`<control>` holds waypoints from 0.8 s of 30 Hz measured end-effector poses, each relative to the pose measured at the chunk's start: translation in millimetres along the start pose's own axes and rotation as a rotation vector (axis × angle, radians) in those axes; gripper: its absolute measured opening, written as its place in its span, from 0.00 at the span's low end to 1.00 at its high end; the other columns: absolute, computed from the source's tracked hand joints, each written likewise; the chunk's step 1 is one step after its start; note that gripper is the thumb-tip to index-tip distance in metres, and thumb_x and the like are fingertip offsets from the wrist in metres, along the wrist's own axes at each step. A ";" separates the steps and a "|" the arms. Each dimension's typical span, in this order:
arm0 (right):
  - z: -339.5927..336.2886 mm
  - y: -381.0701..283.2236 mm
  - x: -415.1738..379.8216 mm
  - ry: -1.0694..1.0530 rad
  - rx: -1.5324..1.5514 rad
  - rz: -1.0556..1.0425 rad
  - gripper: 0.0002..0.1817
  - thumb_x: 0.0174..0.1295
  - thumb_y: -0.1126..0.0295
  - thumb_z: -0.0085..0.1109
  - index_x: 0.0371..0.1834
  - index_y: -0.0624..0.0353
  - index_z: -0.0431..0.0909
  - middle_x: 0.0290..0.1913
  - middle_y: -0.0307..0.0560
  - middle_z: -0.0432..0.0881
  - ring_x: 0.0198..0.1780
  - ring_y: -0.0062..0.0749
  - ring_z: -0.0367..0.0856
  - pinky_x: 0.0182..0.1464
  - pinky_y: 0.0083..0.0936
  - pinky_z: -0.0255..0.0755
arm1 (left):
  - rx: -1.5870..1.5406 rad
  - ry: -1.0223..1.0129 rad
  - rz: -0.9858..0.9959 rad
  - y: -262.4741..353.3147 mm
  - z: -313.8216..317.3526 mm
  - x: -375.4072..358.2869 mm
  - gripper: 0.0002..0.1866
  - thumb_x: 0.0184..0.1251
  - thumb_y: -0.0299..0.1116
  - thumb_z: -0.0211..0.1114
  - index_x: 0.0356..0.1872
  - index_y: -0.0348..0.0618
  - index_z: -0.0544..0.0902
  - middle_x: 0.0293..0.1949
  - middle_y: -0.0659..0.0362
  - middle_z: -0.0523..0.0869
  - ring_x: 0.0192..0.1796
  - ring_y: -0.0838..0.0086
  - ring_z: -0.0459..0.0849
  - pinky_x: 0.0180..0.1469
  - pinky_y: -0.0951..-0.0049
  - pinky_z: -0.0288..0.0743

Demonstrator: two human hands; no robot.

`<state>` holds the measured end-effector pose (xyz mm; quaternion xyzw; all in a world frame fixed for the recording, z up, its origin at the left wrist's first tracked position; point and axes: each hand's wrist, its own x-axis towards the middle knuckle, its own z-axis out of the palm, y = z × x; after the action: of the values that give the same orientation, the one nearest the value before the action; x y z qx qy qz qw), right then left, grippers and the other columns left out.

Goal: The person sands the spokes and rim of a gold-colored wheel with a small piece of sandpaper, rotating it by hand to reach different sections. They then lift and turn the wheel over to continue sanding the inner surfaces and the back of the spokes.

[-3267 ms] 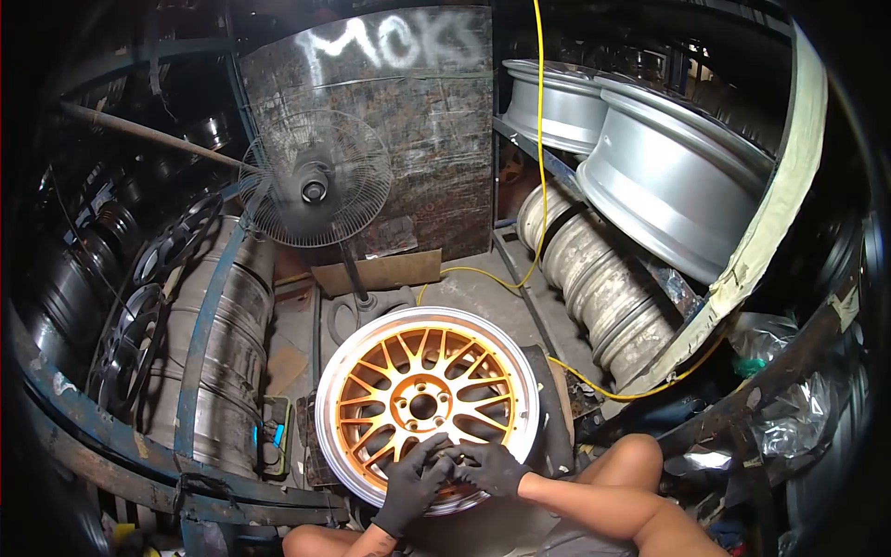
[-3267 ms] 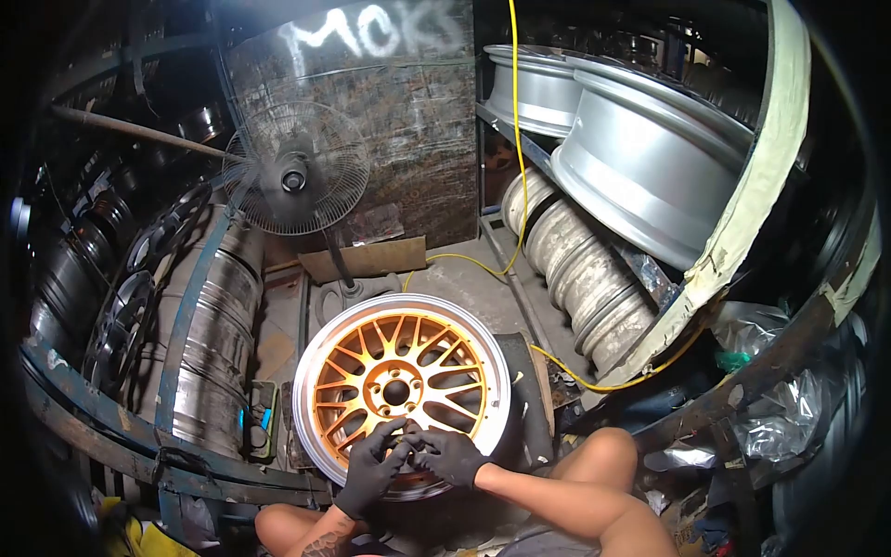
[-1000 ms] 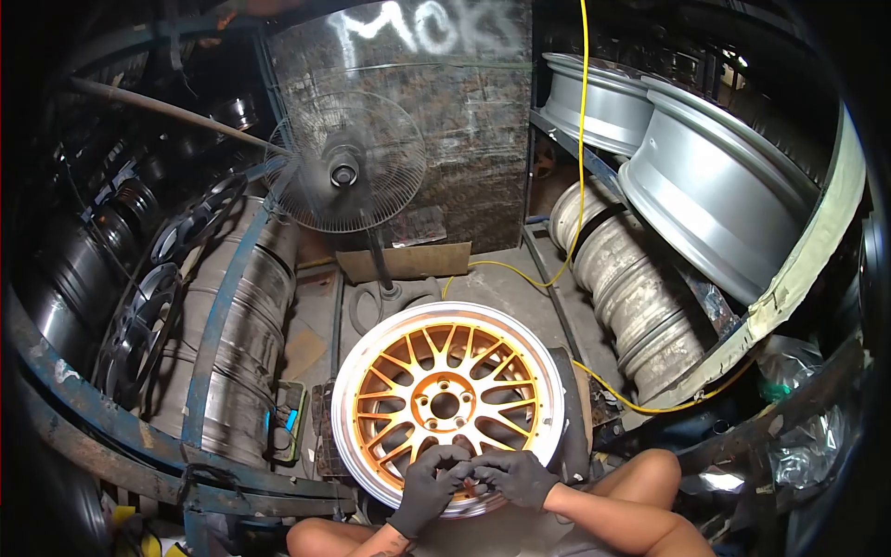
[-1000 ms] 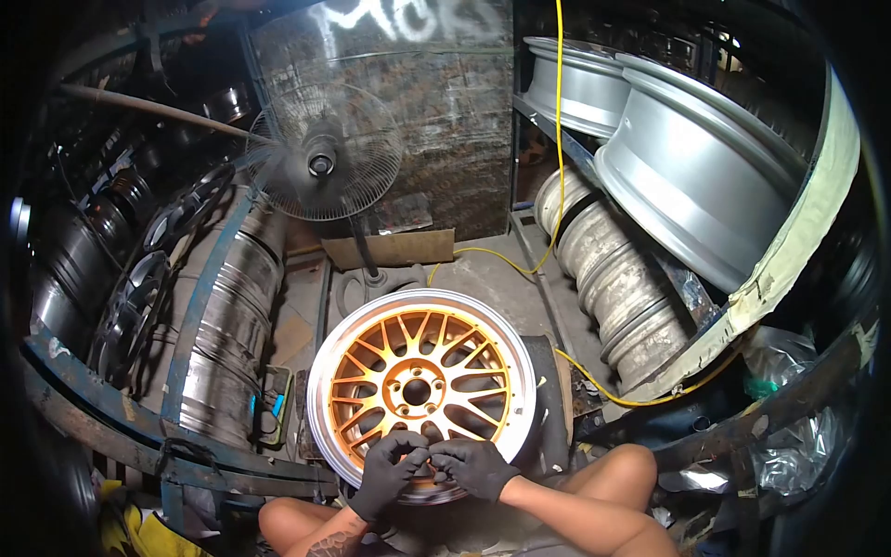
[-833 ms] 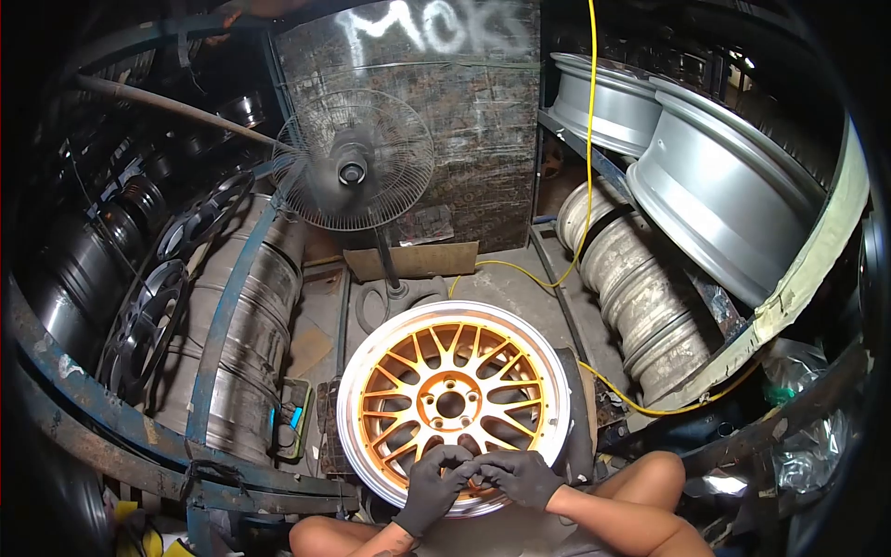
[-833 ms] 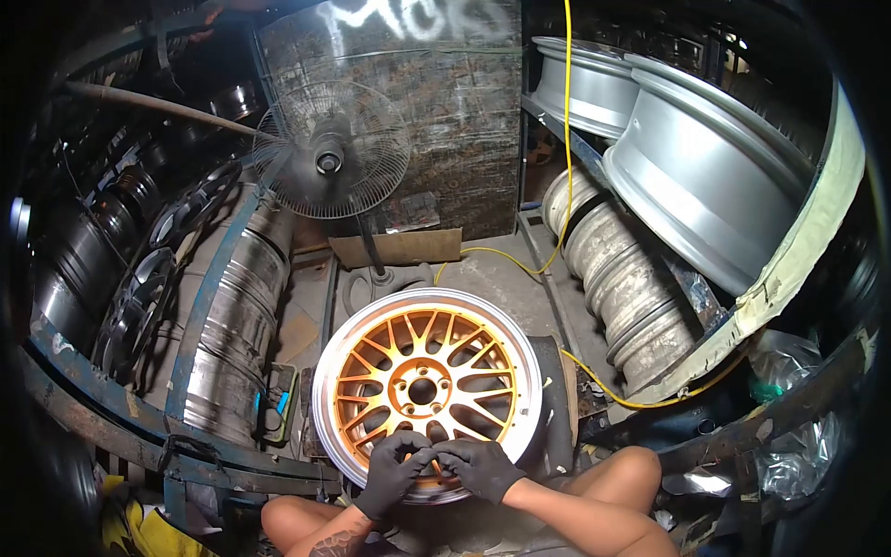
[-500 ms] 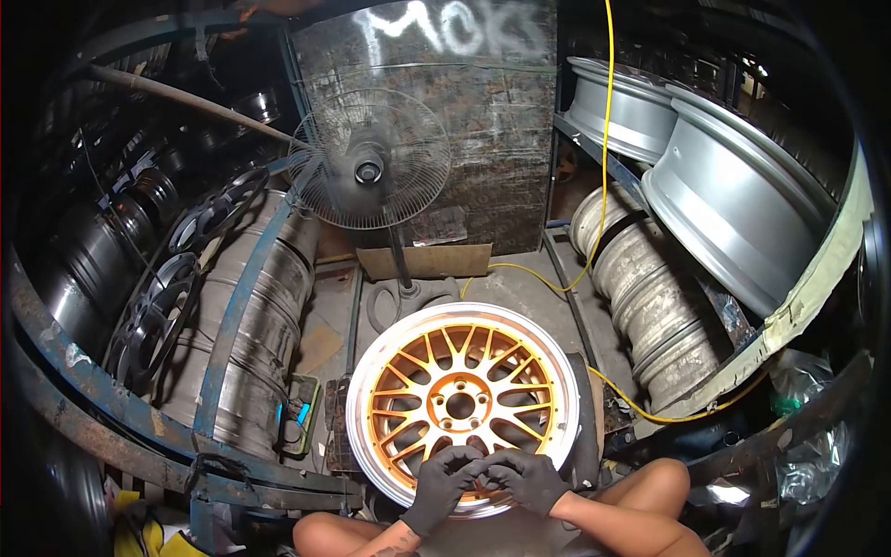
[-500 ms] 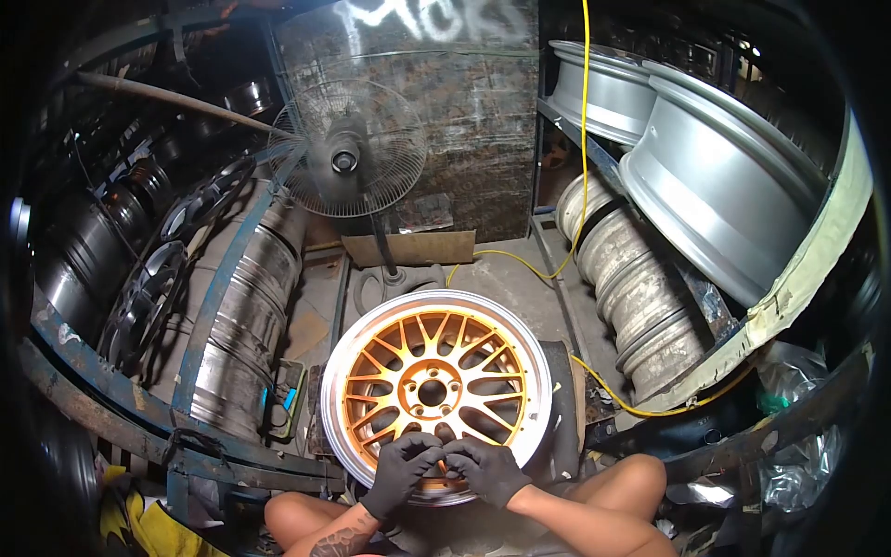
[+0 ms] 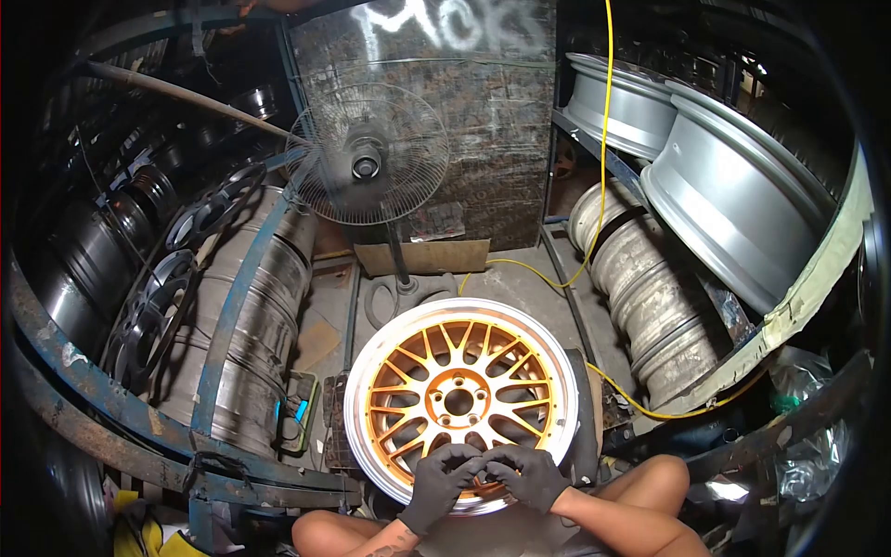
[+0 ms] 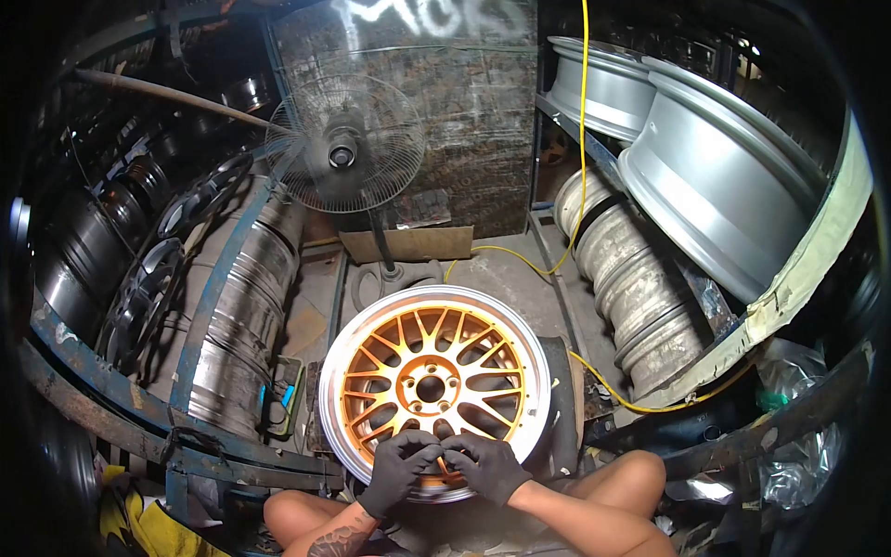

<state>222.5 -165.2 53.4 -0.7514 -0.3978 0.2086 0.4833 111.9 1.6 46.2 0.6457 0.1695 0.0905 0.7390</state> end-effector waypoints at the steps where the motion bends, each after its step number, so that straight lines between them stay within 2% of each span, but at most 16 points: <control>1: 0.6 1.9 0.0 -0.016 0.013 0.024 0.11 0.75 0.68 0.61 0.56 0.55 0.85 0.44 0.46 0.90 0.42 0.30 0.90 0.47 0.26 0.82 | 0.025 0.003 0.005 1.0 -0.7 -0.1 0.10 0.76 0.28 0.69 0.49 0.31 0.86 0.37 0.59 0.90 0.40 0.80 0.87 0.46 0.78 0.81; 3: 2.5 7.9 -0.2 -0.048 0.038 0.071 0.11 0.76 0.68 0.61 0.57 0.55 0.85 0.44 0.44 0.90 0.43 0.27 0.90 0.47 0.25 0.82 | 0.063 0.017 0.018 -1.8 -1.7 -0.3 0.10 0.75 0.29 0.69 0.50 0.32 0.87 0.37 0.59 0.90 0.40 0.81 0.87 0.46 0.78 0.81; 6: 3.9 9.4 -1.3 -0.077 0.100 0.099 0.12 0.74 0.62 0.62 0.55 0.53 0.85 0.45 0.47 0.88 0.43 0.41 0.89 0.46 0.32 0.81 | 0.078 0.029 0.015 -9.5 -3.4 0.2 0.11 0.75 0.29 0.70 0.50 0.32 0.87 0.38 0.60 0.90 0.40 0.81 0.86 0.46 0.79 0.81; 12: 2.5 6.6 -1.6 -0.063 0.089 0.056 0.12 0.75 0.62 0.60 0.55 0.52 0.85 0.44 0.47 0.88 0.43 0.40 0.88 0.46 0.31 0.80 | 0.022 0.027 -0.021 -9.8 -2.6 -0.3 0.10 0.75 0.30 0.70 0.48 0.33 0.86 0.37 0.61 0.90 0.39 0.83 0.86 0.43 0.81 0.81; 15: 1.4 9.3 -2.6 -0.100 0.073 0.088 0.12 0.76 0.69 0.59 0.57 0.54 0.85 0.44 0.43 0.90 0.44 0.26 0.90 0.50 0.24 0.82 | 0.023 0.028 -0.014 -11.1 -1.8 -0.2 0.09 0.75 0.30 0.70 0.46 0.34 0.85 0.36 0.61 0.90 0.38 0.83 0.86 0.42 0.81 0.81; 18: 5.6 10.8 -4.5 -0.036 0.086 -0.018 0.12 0.75 0.62 0.61 0.56 0.52 0.85 0.44 0.47 0.89 0.43 0.42 0.88 0.47 0.33 0.81 | 0.028 0.017 0.002 -7.0 -0.1 -0.7 0.08 0.75 0.30 0.71 0.44 0.34 0.85 0.35 0.61 0.90 0.37 0.83 0.86 0.41 0.81 0.80; 24: 9.9 12.2 -6.6 -0.002 0.020 -0.030 0.12 0.74 0.63 0.61 0.56 0.50 0.85 0.45 0.47 0.89 0.44 0.43 0.89 0.48 0.33 0.82 | 0.170 0.030 0.073 -9.5 -0.5 0.2 0.09 0.74 0.31 0.71 0.42 0.35 0.85 0.33 0.60 0.89 0.35 0.83 0.85 0.38 0.80 0.79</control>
<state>216.4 -167.5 37.7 -0.7402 -0.4074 0.2060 0.4936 111.0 0.7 36.7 0.7103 0.1642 0.1123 0.6752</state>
